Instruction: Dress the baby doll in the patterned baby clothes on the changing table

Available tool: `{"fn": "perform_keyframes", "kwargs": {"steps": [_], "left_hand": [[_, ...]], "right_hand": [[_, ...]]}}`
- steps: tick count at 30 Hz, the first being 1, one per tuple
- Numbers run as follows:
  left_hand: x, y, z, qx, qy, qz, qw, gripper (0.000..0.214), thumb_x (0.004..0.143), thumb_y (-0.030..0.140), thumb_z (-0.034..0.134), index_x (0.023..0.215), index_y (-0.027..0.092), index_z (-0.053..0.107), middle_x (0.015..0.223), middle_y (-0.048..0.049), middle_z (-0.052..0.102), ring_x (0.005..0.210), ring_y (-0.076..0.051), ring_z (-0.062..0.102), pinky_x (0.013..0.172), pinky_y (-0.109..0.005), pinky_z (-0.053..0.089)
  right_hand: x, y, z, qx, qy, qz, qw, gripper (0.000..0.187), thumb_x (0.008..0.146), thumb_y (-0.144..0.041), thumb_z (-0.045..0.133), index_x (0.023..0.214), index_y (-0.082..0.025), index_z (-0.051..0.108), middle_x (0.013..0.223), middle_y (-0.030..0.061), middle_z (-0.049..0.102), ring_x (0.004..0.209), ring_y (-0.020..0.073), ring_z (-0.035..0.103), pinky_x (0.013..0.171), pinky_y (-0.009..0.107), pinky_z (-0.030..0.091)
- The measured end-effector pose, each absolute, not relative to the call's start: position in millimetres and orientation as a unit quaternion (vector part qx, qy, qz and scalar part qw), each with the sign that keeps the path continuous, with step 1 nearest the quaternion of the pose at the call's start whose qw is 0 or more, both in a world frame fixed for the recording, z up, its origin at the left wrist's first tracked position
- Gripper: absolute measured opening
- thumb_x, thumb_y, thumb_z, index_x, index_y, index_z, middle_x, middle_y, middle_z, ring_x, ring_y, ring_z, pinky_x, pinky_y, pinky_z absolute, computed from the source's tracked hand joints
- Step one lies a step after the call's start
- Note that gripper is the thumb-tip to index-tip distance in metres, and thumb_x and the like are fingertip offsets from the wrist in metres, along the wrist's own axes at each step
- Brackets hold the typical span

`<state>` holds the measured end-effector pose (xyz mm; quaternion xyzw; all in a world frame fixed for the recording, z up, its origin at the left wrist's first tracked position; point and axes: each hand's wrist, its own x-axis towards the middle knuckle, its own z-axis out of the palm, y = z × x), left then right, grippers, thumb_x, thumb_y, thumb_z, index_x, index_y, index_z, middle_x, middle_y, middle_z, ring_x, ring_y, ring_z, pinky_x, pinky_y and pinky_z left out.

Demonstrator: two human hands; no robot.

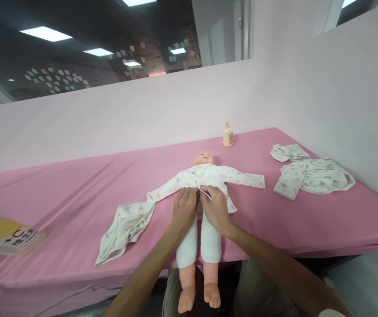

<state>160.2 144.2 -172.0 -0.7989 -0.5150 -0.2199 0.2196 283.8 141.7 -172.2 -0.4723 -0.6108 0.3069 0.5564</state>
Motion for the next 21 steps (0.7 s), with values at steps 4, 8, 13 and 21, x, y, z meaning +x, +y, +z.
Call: {"fn": "perform_keyframes", "kwargs": {"steps": [4,8,13,21], "left_hand": [[159,146,-175,-0.803,-0.509,-0.247,0.189,0.02,0.085,0.001,0.041,0.085,0.016,0.054,0.079,-0.0065,0.059,0.073,-0.021,0.051,0.067,-0.032,0.041],[156,147,-171,-0.799,-0.518,-0.297,0.073,0.018,0.086,0.006,0.041,0.082,0.016,0.055,0.08,-0.0058,0.061,0.073,-0.019,0.051,0.065,-0.031,0.039],[152,145,-151,-0.747,-0.539,-0.349,-0.173,0.019,0.085,0.017,0.042,0.076,0.018,0.059,0.078,-0.0008,0.065,0.073,-0.015,0.055,0.068,-0.027,0.041],[152,147,-149,-0.685,-0.551,-0.393,-0.27,0.023,0.086,0.029,0.041,0.076,0.017,0.059,0.076,-0.0004,0.062,0.073,-0.013,0.054,0.069,-0.025,0.042]], "right_hand": [[284,135,-174,-0.436,-0.659,0.256,0.556,0.025,0.089,-0.023,0.049,0.1,-0.022,0.072,0.112,0.0075,0.07,0.11,0.0223,0.061,0.1,0.042,0.045],[286,134,-177,-0.417,-0.686,0.233,0.549,0.03,0.092,-0.022,0.043,0.104,-0.022,0.071,0.117,0.0079,0.068,0.112,0.0212,0.061,0.1,0.042,0.046],[287,136,-181,-0.416,-0.712,0.218,0.522,0.033,0.091,-0.018,0.041,0.106,-0.023,0.07,0.124,0.0077,0.065,0.119,0.0218,0.057,0.101,0.044,0.046],[292,134,-186,-0.432,-0.702,0.268,0.499,0.037,0.087,-0.016,0.042,0.122,-0.021,0.056,0.125,0.0084,0.063,0.116,0.0215,0.058,0.098,0.042,0.048]]}}
